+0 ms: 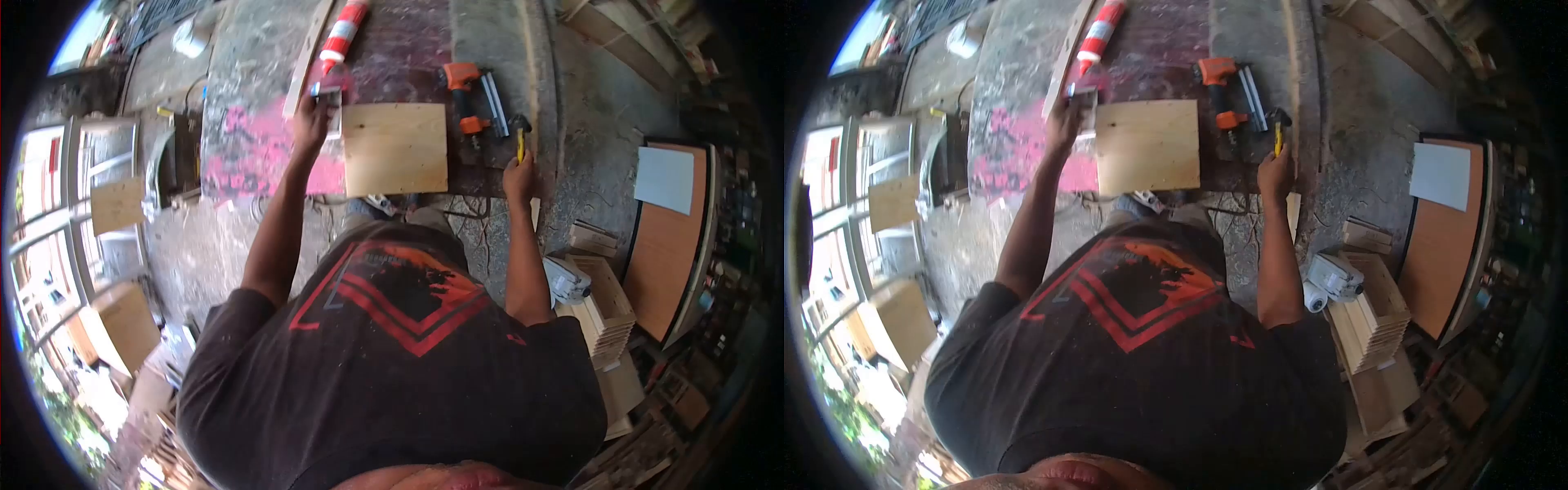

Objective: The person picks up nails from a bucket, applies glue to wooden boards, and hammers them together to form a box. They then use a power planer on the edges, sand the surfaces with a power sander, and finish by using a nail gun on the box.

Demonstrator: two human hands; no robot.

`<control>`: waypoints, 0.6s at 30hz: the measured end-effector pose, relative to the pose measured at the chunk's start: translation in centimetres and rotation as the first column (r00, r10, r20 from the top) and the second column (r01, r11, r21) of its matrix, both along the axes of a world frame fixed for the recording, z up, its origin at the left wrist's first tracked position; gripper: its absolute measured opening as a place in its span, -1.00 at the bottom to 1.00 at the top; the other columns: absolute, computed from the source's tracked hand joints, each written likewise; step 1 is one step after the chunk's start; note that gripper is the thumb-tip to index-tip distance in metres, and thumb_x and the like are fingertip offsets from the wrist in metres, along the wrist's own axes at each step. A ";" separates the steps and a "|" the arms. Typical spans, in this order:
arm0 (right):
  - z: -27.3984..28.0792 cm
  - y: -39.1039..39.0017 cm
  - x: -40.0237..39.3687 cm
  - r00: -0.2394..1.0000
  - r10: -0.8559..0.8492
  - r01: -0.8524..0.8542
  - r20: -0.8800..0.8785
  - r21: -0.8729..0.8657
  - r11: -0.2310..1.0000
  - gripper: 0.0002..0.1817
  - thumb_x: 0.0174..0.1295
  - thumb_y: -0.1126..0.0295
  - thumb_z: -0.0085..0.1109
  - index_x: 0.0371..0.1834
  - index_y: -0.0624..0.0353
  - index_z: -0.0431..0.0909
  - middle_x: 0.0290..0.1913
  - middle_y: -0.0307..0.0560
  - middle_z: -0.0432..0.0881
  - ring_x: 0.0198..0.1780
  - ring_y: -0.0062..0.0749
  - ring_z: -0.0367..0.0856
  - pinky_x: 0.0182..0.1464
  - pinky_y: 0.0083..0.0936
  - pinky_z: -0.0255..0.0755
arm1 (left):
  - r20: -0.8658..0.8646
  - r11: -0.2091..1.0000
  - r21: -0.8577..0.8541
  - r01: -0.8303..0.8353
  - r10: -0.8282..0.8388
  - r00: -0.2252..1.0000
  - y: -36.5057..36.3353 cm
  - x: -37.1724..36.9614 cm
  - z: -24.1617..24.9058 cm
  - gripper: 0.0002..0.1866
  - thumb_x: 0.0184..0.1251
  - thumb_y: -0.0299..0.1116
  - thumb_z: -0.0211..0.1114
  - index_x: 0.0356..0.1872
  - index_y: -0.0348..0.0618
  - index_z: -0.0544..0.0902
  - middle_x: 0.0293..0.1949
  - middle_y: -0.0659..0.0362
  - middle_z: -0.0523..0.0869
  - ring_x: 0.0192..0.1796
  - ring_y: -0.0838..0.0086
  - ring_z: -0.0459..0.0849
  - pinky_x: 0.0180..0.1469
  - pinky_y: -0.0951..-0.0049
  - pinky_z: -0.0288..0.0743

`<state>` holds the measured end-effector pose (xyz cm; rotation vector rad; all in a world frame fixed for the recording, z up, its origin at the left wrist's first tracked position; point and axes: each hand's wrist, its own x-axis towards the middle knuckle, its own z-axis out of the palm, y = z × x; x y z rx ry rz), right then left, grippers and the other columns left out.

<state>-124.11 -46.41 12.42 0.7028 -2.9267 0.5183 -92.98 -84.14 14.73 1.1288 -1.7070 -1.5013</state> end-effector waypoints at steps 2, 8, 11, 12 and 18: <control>-5.9 2.3 -1.0 0.985 0.025 0.006 0.169 -0.178 0.984 -0.65 0.49 0.32 0.05 0.23 0.27 0.48 -0.10 0.29 0.69 -0.03 0.14 0.70 0.02 -0.06 0.51 | -0.005 0.971 0.231 0.052 -0.052 0.999 -0.3 2.5 -0.9 -0.83 0.45 -0.34 0.25 -0.12 -0.24 0.62 -0.39 0.26 0.64 -0.42 0.54 0.59 -0.33 0.50 0.50; 0.2 -3.7 6.3 0.939 0.133 -0.054 0.317 -0.247 0.967 -0.84 0.24 0.34 0.28 -0.27 0.22 0.63 -0.39 0.16 0.66 -0.23 0.09 0.70 -0.18 -0.03 0.51 | 0.013 0.841 0.539 0.038 -0.054 0.998 2.0 10.4 -6.7 -0.60 0.53 0.02 0.23 -0.17 -0.18 0.67 -0.40 0.26 0.54 -0.39 0.50 0.50 -0.34 0.51 0.39; -0.7 -7.1 12.2 0.826 0.278 -0.112 0.490 -0.340 0.934 -0.45 0.39 -0.06 0.19 0.01 0.33 0.59 -0.05 0.35 0.70 0.00 0.22 0.69 0.08 -0.05 0.54 | 0.219 0.807 0.579 0.116 -0.292 0.931 6.6 8.9 -3.0 -0.50 0.54 0.13 0.19 -0.26 -0.18 0.67 -0.43 0.28 0.53 -0.43 0.53 0.44 -0.39 0.48 0.33; 0.3 -7.8 13.6 0.808 0.239 -0.077 0.538 -0.305 0.949 -0.37 0.36 -0.09 0.22 0.09 0.36 0.55 0.03 0.41 0.66 0.08 0.25 0.66 0.12 -0.05 0.52 | 0.248 0.842 0.494 0.215 -0.374 0.894 7.3 8.6 -2.9 -0.45 0.54 0.16 0.18 -0.26 -0.22 0.67 -0.45 0.22 0.54 -0.44 0.49 0.45 -0.38 0.38 0.34; 1.2 -9.4 15.9 0.758 0.138 0.128 0.638 -0.352 0.927 -0.25 0.21 -0.11 0.36 0.17 0.38 0.46 0.09 0.35 0.63 0.14 0.14 0.63 0.15 -0.10 0.49 | 0.509 0.849 -0.254 0.463 -0.290 0.811 9.6 6.9 -1.9 -0.41 0.62 0.06 0.08 -0.30 -0.37 0.70 -0.44 -0.19 0.57 -0.29 -0.07 0.52 -0.22 -0.06 0.35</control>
